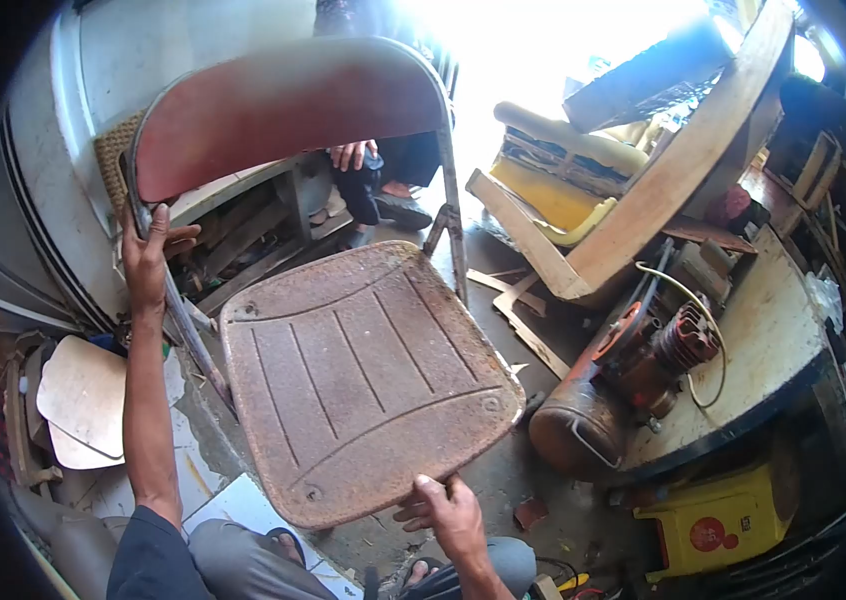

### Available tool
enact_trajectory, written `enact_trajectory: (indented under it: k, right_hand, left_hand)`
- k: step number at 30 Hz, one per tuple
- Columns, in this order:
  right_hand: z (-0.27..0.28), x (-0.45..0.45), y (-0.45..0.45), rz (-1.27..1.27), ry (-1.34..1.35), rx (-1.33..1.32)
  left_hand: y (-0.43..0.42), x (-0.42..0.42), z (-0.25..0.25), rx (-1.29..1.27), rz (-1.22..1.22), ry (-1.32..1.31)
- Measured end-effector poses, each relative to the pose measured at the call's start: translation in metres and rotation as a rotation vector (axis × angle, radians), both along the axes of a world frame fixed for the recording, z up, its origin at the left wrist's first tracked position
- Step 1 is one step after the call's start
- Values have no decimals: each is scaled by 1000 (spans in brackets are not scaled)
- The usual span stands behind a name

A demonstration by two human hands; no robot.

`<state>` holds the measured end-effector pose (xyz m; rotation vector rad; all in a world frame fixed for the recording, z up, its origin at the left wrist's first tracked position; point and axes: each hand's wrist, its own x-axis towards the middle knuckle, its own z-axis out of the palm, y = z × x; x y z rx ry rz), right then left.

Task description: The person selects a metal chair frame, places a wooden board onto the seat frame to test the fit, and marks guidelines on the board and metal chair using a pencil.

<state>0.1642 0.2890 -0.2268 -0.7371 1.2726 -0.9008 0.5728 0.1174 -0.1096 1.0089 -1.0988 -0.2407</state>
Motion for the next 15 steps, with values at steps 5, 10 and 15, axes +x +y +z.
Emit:
enact_trajectory:
  k: [5, 10, 15]
  right_hand:
    - [22, -27, -2, 261, 995, -317]
    - [46, -26, -24, -190, 983, -710]
    - [20, -32, -30, 303, 1393, -382]
  left_hand:
    - [1, 4, -6, 8, 40, -25]
    - [-2, 7, -11, 12, 50, -42]
    - [0, 3, -9, -6, -14, 11]
